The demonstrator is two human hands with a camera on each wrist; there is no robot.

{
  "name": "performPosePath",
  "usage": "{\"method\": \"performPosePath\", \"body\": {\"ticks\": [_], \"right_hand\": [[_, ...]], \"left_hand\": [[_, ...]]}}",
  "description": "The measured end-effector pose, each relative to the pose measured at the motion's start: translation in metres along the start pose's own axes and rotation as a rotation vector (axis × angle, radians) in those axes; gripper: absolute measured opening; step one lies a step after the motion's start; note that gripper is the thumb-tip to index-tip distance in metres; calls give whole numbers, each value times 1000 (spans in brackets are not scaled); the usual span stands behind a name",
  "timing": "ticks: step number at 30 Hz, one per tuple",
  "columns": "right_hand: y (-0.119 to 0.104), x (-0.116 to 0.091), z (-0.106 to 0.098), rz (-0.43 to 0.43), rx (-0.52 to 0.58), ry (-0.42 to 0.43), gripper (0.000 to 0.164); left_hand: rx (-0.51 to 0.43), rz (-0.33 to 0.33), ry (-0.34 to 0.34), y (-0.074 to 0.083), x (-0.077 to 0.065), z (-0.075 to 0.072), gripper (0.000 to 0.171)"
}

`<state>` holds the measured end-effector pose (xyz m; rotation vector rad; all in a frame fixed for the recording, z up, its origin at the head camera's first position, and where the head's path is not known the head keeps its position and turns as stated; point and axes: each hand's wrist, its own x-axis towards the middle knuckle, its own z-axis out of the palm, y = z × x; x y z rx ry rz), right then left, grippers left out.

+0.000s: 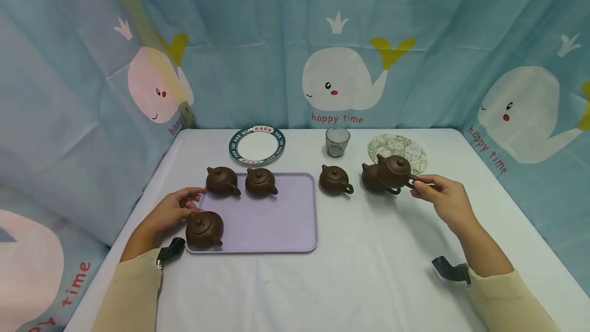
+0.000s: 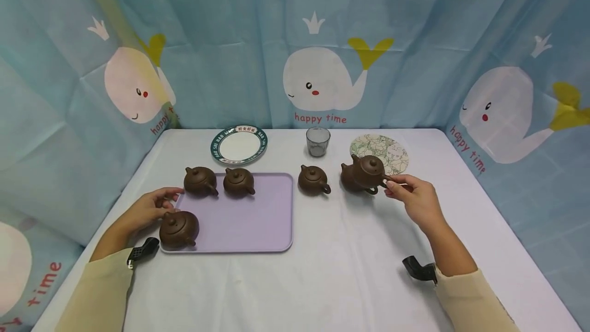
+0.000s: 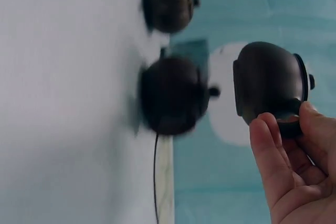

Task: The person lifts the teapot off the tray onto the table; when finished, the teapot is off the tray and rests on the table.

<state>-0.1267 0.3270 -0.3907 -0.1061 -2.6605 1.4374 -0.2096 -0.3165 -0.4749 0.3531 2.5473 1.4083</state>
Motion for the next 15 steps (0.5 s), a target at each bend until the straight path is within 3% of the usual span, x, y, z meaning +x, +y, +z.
{"method": "performPosePath", "body": {"ticks": [6,15], "right_hand": [[26,3,-20,42,-3,15,47],[65,7,-41,18,48,28,46]], "left_hand": [[3,-12,-12,0,0,0,60],[2,19,-7,2,-1,0,61]]}}
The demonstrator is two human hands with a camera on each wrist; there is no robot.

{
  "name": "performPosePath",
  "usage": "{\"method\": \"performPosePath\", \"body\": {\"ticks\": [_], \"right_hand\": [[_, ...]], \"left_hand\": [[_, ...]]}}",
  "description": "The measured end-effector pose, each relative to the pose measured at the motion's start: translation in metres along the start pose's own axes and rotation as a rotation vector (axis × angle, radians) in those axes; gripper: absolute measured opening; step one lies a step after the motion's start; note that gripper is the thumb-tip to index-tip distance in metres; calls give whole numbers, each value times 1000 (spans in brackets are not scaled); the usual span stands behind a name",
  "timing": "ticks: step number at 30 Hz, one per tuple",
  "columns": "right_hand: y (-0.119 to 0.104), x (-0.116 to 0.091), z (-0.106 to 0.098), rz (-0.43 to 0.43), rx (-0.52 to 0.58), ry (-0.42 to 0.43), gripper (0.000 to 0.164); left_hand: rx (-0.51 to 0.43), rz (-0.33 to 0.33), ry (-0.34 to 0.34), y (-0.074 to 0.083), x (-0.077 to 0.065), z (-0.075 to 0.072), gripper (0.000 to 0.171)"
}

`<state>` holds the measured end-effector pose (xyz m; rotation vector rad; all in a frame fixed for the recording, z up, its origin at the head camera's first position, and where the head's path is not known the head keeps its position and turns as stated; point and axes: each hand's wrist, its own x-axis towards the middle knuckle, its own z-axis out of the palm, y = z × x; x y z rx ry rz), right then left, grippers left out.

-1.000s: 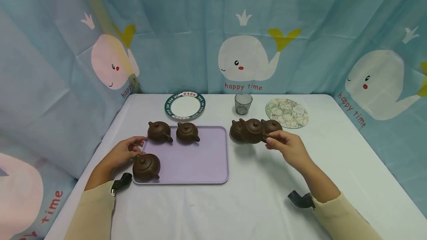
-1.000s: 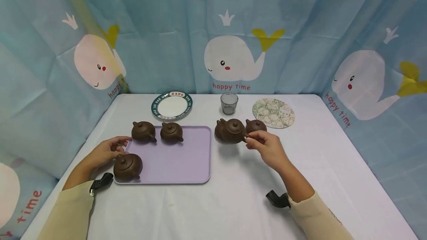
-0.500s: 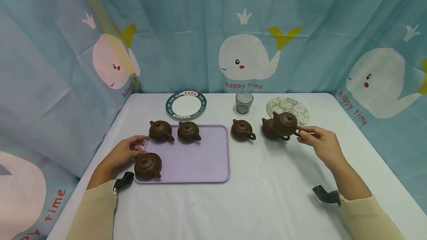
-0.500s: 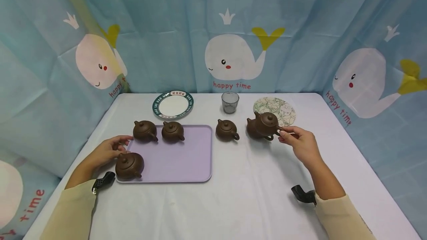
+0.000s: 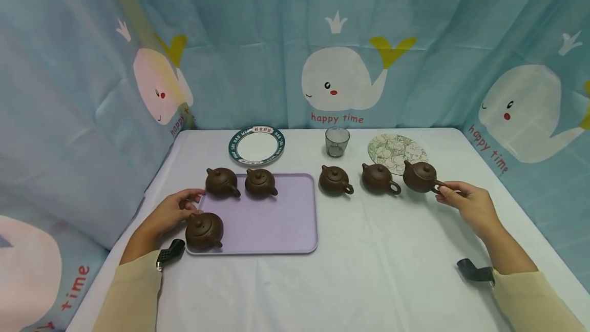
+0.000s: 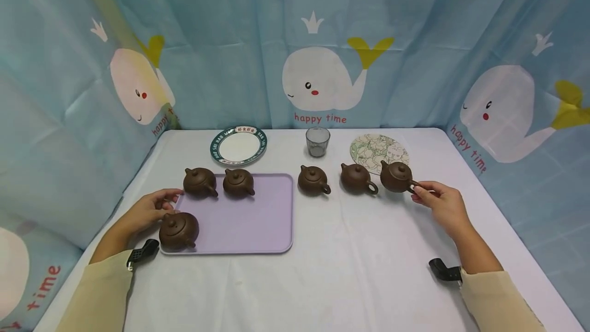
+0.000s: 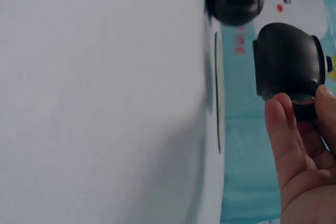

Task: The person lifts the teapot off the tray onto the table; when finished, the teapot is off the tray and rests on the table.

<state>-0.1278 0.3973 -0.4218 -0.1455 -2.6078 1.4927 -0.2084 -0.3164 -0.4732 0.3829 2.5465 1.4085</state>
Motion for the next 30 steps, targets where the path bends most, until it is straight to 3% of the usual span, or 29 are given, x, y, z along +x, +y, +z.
{"method": "performPosePath", "body": {"ticks": [8,14,30], "right_hand": [[22,9,-15,-2,-69,-53,47],[29,17,-17,11,-35,-83,48],[46,23,-20,39,77,-111,45]], "left_hand": [[5,-7,12,-3,-3,0,59],[32,-41,20,-7,-6,0,57],[-4,9,1,-7,2,0,58]]}}
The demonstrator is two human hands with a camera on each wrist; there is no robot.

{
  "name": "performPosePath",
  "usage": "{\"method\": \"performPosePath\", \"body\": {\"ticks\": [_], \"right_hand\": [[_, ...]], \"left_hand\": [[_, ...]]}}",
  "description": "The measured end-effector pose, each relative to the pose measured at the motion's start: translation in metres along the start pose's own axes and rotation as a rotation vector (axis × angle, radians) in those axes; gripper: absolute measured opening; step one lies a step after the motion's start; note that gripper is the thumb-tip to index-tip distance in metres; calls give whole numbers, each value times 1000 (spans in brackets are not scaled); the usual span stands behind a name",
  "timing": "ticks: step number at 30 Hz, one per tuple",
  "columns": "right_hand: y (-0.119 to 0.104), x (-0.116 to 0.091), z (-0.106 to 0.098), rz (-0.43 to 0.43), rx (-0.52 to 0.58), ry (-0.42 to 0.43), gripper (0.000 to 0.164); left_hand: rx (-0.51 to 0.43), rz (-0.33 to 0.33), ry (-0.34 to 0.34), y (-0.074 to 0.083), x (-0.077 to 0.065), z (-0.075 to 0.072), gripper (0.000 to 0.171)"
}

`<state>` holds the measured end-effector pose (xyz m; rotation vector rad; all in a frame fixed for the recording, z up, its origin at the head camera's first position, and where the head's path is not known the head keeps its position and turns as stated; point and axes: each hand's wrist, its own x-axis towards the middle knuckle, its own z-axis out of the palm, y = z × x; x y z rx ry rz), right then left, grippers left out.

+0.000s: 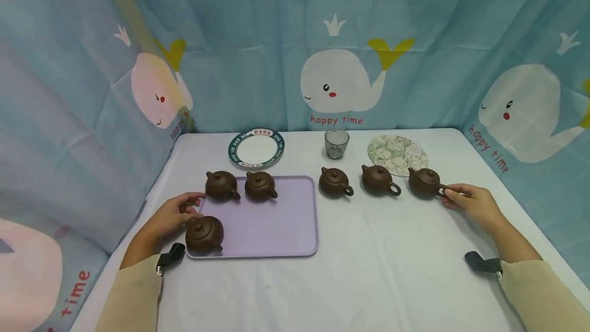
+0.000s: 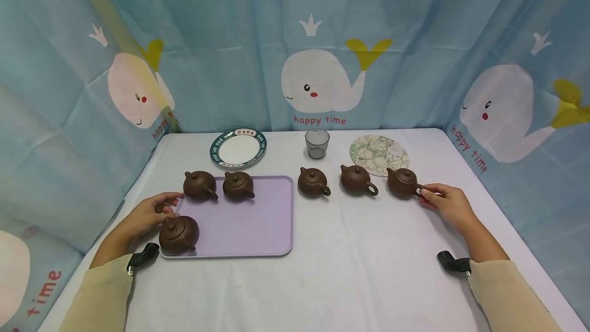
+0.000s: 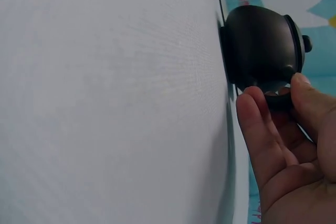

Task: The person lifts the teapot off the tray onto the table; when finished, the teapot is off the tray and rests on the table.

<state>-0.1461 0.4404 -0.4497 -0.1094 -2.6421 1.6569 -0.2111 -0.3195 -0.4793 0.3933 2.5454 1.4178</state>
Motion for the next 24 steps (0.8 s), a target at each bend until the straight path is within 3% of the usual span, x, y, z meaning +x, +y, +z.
{"method": "performPosePath", "body": {"ticks": [4,8,12,18,24], "right_hand": [[-1,0,-3,4,-34,-31,49],[-11,-1,-8,56,-211,-34,56],[-25,0,-9,85,-339,35,60],[-53,2,5,69,-303,112,61],[-81,6,57,-84,-184,44,45]], "left_hand": [[-7,-5,0,0,0,-1,57],[-17,2,-1,1,-1,-1,58],[-13,4,9,-1,-2,0,57],[15,-6,18,0,-1,2,56],[19,-19,17,3,0,1,58]]}}
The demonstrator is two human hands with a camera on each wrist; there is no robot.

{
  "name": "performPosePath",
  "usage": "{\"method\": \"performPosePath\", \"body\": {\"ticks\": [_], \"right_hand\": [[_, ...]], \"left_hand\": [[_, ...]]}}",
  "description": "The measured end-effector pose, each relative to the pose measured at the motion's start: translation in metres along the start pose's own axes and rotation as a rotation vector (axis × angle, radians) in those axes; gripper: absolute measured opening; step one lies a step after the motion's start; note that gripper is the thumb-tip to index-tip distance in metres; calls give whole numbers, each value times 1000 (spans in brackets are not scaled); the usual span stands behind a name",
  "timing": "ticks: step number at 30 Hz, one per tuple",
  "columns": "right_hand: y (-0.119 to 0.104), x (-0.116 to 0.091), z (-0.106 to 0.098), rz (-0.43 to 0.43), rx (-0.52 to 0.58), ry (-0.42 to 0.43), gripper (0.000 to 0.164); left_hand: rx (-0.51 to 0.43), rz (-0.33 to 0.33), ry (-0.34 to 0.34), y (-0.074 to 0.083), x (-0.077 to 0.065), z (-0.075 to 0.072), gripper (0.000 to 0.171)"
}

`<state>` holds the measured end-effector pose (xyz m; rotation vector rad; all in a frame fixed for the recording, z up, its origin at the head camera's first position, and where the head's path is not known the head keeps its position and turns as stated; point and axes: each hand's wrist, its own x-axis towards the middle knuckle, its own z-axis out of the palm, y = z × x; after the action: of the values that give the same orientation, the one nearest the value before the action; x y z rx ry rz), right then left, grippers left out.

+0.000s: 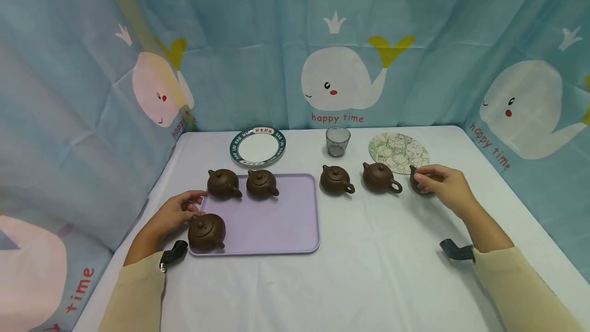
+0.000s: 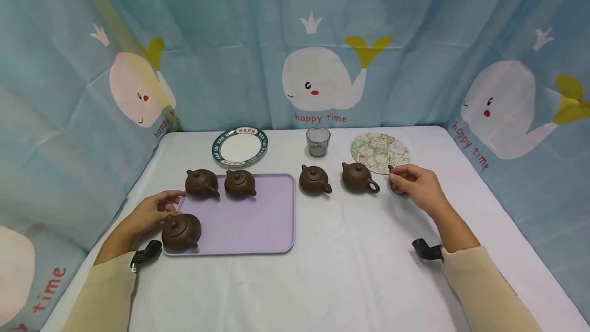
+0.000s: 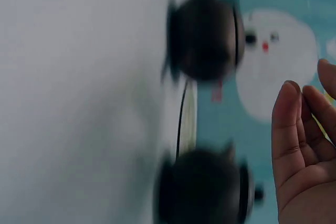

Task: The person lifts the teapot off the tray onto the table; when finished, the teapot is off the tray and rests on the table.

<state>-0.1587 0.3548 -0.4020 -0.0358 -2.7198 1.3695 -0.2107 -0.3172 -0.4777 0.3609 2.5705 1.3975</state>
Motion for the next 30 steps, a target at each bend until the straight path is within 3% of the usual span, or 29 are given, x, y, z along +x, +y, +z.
{"method": "performPosePath", "body": {"ticks": [5,11,20,30], "right_hand": [[-27,8,52,-168,108,-121,32],[-68,17,105,-271,106,-266,25],[-106,40,171,-303,138,-459,28],[-123,60,226,-231,189,-612,34]], "left_hand": [[-10,-4,-3,1,-1,1,58],[-17,-4,-9,3,-1,2,59],[6,-16,6,4,0,-1,57],[1,-27,-4,3,1,-1,57]]}}
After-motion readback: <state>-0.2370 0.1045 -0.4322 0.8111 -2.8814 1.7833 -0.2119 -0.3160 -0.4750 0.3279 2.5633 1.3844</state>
